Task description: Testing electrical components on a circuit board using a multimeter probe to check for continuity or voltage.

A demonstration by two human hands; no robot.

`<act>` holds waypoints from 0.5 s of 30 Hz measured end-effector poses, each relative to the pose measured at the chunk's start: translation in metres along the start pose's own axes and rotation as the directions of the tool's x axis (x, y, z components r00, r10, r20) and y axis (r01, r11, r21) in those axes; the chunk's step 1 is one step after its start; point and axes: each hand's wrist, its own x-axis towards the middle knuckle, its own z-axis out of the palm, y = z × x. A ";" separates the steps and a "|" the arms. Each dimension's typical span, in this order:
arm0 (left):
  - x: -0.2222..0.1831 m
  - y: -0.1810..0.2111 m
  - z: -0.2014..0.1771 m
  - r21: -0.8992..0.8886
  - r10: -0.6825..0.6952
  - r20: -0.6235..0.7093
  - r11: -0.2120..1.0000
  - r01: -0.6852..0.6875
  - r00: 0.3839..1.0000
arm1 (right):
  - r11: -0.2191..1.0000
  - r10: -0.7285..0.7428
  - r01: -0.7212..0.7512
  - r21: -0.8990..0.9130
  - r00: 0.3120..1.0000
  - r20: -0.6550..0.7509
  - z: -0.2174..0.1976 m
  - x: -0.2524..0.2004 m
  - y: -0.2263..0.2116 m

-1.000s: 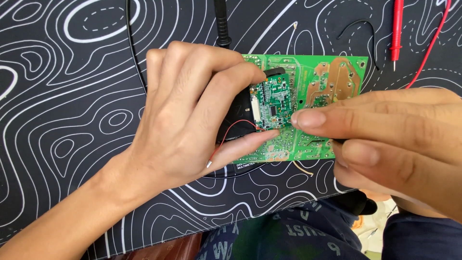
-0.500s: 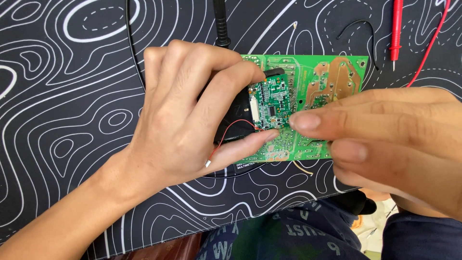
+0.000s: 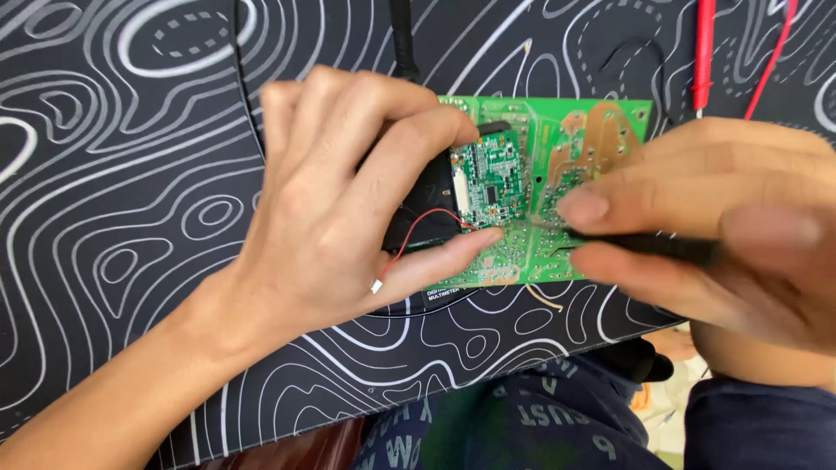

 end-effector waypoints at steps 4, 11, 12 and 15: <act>-0.001 0.005 0.000 -0.059 -0.082 0.009 0.995 0.083 0.997 | 0.995 -0.015 0.026 0.100 0.994 -0.109 0.010 0.019 0.003; -0.002 -0.001 0.000 -0.056 -0.014 -0.027 0.998 0.013 1.000 | 0.954 -0.257 0.295 0.058 0.900 -0.352 0.035 0.019 0.028; -0.003 -0.001 0.000 -0.044 0.016 -0.040 0.999 -0.018 0.999 | 0.943 -0.278 0.327 0.061 0.875 -0.397 0.038 0.018 0.030; -0.003 -0.001 0.000 -0.018 0.030 -0.036 0.999 -0.031 0.999 | 0.945 -0.253 0.313 0.092 0.880 -0.402 0.039 0.005 0.029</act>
